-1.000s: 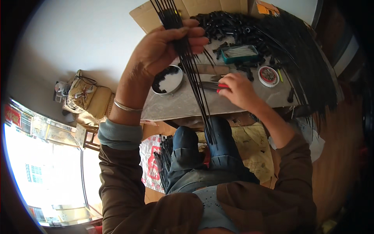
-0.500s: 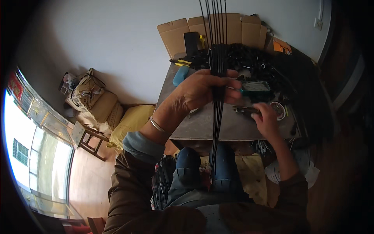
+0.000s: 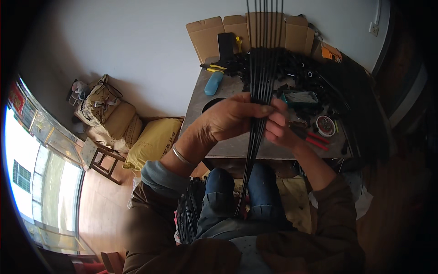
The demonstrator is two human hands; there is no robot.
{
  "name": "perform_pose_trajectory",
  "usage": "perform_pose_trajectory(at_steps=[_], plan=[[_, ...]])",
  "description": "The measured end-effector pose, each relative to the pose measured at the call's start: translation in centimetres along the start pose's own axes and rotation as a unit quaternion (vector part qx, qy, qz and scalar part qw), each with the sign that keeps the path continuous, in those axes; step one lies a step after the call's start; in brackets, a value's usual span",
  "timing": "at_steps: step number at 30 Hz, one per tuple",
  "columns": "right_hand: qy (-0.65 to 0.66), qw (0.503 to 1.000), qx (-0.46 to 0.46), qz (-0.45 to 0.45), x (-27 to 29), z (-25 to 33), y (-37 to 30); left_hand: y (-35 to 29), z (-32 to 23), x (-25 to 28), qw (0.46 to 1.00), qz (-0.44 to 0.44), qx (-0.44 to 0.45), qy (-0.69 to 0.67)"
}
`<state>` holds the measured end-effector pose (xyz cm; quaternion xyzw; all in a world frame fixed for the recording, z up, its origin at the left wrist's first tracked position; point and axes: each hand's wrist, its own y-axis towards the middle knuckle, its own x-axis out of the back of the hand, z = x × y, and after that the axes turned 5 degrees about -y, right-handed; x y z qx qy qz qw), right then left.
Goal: Assembling umbrella ribs and stretchers using pliers to secure the metal joints.
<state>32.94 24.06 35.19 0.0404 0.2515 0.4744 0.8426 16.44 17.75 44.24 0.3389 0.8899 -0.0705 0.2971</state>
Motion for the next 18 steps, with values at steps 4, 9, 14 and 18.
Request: perform_pose_trajectory(at_steps=[4, 9, 14, 18], plan=[[-0.457, 0.861, 0.211, -0.075, 8.8, -1.0, 4.4, 0.1, -0.3, 0.0, 0.997, 0.011, -0.016, 0.076], [-0.863, 0.490, 0.107, -0.061, 11.8, 0.4, 5.9, 0.3, 6.5, 7.0, 0.998, -0.048, 0.017, 0.037], [-0.450, 0.892, -0.029, -0.019, 14.7, 1.1, 2.9, -0.5, 12.8, 10.4, 0.988, -0.122, 0.080, -0.052], [-0.130, 0.989, -0.074, -0.005, 9.1, 2.5, 2.9, -0.8, 12.6, 10.8, 0.988, -0.114, 0.085, -0.067]])
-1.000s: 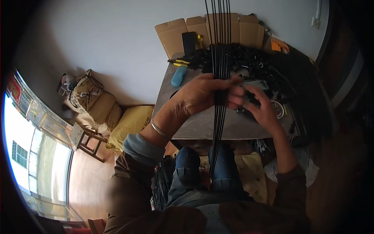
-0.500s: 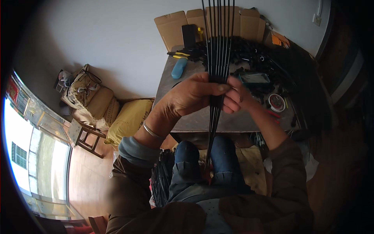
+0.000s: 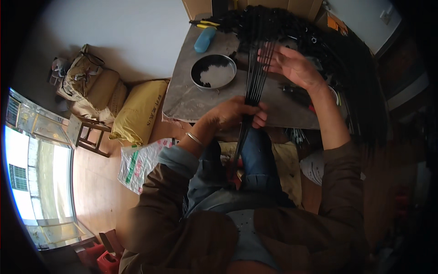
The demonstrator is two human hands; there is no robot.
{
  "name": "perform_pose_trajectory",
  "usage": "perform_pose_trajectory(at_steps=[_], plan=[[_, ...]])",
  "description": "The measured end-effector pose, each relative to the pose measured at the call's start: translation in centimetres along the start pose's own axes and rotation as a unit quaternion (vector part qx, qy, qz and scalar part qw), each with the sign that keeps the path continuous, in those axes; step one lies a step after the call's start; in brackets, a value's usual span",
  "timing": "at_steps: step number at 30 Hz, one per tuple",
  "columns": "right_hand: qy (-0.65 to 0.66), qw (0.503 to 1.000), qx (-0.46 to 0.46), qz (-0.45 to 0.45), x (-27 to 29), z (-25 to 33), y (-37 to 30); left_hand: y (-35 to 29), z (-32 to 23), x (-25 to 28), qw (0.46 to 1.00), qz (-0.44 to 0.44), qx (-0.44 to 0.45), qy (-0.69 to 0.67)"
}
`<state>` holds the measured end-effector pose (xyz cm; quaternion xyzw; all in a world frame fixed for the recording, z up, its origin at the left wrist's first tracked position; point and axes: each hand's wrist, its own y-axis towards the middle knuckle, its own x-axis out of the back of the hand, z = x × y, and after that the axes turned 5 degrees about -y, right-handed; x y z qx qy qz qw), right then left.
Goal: Assembling umbrella ribs and stretchers using pliers to secure the metal joints.
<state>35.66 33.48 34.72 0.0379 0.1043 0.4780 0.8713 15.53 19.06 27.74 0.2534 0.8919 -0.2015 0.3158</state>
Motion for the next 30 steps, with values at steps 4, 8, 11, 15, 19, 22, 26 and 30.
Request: perform_pose_trajectory(at_steps=[4, 8, 11, 15, 19, 22, 26, 30], plan=[[0.088, 0.995, 0.024, -0.029, -3.7, -0.1, 1.8, 0.3, -0.2, -0.2, 1.000, 0.008, 0.003, 0.021], [0.087, 0.993, 0.029, -0.080, -6.3, 0.8, 1.3, 0.1, 0.9, -0.3, 0.998, -0.044, -0.031, -0.017], [0.049, 0.996, 0.040, -0.066, -7.5, 1.0, 0.5, 0.1, 2.1, -0.4, 0.995, -0.072, -0.068, 0.005], [-0.035, 0.994, 0.067, -0.078, -8.8, 1.2, -0.6, -0.7, 2.0, -3.4, 0.842, -0.316, -0.295, 0.323], [-0.147, 0.977, 0.036, -0.148, -12.1, 0.7, -2.6, -0.4, -0.1, -0.6, 0.553, -0.130, -0.521, 0.637], [-0.078, 0.988, 0.091, -0.093, -12.8, -1.4, -3.2, -1.0, -0.8, 0.5, 0.579, -0.061, -0.303, 0.754], [-0.091, 0.983, 0.116, -0.112, -13.5, -1.9, -3.8, -0.9, -0.3, 1.7, 0.561, -0.048, -0.337, 0.755], [-0.183, 0.968, 0.149, -0.082, -13.0, -2.2, -3.8, -1.3, -1.0, 2.5, 0.642, -0.050, -0.392, 0.657]])
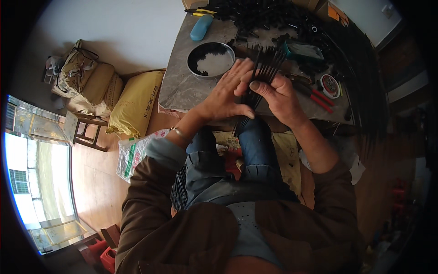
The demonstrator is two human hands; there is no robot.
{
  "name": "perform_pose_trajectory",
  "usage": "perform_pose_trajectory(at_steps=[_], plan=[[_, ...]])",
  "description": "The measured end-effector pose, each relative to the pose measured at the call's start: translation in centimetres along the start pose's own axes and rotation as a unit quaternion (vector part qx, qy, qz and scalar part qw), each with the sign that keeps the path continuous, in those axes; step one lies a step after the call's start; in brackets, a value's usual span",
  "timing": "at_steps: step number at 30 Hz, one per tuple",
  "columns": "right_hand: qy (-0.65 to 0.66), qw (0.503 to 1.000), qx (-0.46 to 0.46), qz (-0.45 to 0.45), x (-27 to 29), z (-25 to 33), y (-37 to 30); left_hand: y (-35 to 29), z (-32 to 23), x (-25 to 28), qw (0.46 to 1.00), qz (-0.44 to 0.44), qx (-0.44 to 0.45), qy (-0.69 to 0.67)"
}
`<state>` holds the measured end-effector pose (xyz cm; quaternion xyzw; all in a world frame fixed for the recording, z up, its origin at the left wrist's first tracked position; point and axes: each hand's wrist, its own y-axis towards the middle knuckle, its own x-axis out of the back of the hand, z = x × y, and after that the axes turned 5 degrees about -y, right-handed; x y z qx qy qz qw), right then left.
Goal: Assembling umbrella ribs and stretchers using pliers to secure the metal joints.
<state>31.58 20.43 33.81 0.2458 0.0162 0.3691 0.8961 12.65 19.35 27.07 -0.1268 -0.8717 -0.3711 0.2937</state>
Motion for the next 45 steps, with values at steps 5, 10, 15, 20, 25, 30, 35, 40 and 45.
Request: perform_pose_trajectory(at_steps=[5, 10, 15, 20, 25, 30, 35, 40, 45], plan=[[-0.011, 0.998, -0.041, -0.035, 0.1, 0.1, -0.6, 3.5, -6.9, 3.3, 0.934, -0.055, 0.108, -0.335], [0.001, 0.998, -0.053, -0.017, 0.1, 0.2, -0.1, 6.2, -8.3, 3.5, 0.926, -0.073, 0.127, -0.349], [-0.082, 0.979, -0.160, 0.098, 4.7, -2.2, -0.8, 6.2, -8.2, 2.9, 0.874, -0.141, 0.168, -0.433], [-0.077, 0.934, -0.289, -0.196, 6.2, -7.2, -1.1, 6.5, -7.7, 2.8, 0.863, -0.169, 0.137, -0.456], [-0.134, 0.932, -0.243, -0.234, 4.8, -9.8, 2.1, 6.3, -8.0, 2.9, 0.855, -0.174, 0.155, -0.464], [-0.076, 0.932, -0.265, -0.234, 5.0, -12.2, 3.5, 6.0, -8.2, 3.0, 0.852, -0.168, 0.158, -0.470], [-0.070, 0.908, -0.351, -0.218, 4.3, -9.7, 3.7, 5.8, -8.2, 3.2, 0.842, -0.171, 0.160, -0.485], [-0.072, 0.928, -0.294, -0.219, 4.3, -10.8, 3.2, 6.1, -8.3, 3.0, 0.842, -0.178, 0.149, -0.487], [-0.263, 0.909, -0.246, -0.207, 4.0, -12.1, 3.3, 6.0, -8.3, 3.0, 0.851, -0.168, 0.162, -0.472]])
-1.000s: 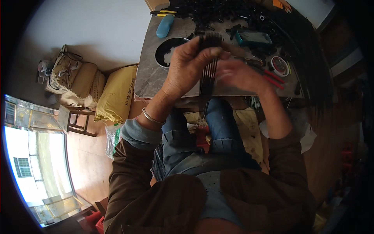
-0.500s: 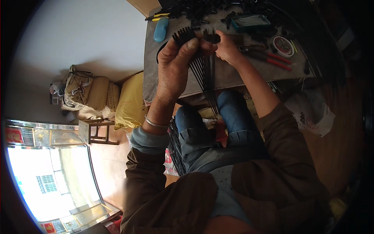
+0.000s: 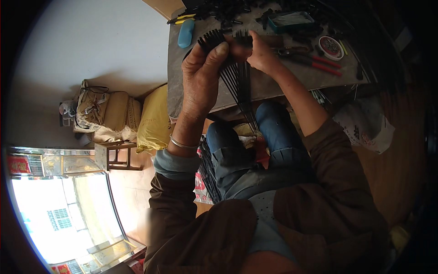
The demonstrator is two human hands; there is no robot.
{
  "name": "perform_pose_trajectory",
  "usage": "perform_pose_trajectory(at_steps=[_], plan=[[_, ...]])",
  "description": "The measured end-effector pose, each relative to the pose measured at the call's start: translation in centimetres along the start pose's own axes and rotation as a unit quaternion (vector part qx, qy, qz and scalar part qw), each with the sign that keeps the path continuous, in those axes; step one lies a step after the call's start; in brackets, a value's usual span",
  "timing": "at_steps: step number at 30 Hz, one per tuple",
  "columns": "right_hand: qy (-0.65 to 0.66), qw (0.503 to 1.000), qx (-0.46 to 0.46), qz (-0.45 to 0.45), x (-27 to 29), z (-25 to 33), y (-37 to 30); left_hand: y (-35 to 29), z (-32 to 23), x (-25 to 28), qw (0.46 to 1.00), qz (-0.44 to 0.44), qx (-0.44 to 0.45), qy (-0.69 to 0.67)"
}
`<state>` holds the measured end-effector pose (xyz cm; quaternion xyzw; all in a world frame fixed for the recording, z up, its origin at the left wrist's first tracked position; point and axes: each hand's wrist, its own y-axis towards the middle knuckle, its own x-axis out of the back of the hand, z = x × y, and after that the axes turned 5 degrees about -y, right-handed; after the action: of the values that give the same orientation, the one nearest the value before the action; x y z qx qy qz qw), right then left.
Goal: Assembling umbrella ribs and stretchers using pliers to secure the metal joints.
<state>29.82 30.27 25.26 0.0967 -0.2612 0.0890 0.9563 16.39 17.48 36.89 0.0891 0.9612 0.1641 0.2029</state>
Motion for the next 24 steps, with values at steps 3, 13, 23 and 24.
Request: perform_pose_trajectory(at_steps=[3, 13, 23, 24], plan=[[-0.068, 0.997, 0.020, -0.014, -0.4, -0.5, 0.0, 0.0, 0.1, 0.0, 1.000, 0.001, -0.006, -0.001], [-0.032, 0.999, 0.010, -0.035, -0.2, -0.9, 0.1, 0.2, -0.3, 0.0, 1.000, 0.018, -0.017, -0.013], [-0.108, 0.989, 0.013, -0.098, 0.4, -0.8, -0.1, 0.0, -0.4, -0.1, 0.999, 0.026, -0.011, -0.034], [-0.106, 0.990, 0.016, -0.096, 1.0, 0.7, -0.7, -0.2, -0.4, -0.1, 0.999, 0.017, -0.011, -0.025]])
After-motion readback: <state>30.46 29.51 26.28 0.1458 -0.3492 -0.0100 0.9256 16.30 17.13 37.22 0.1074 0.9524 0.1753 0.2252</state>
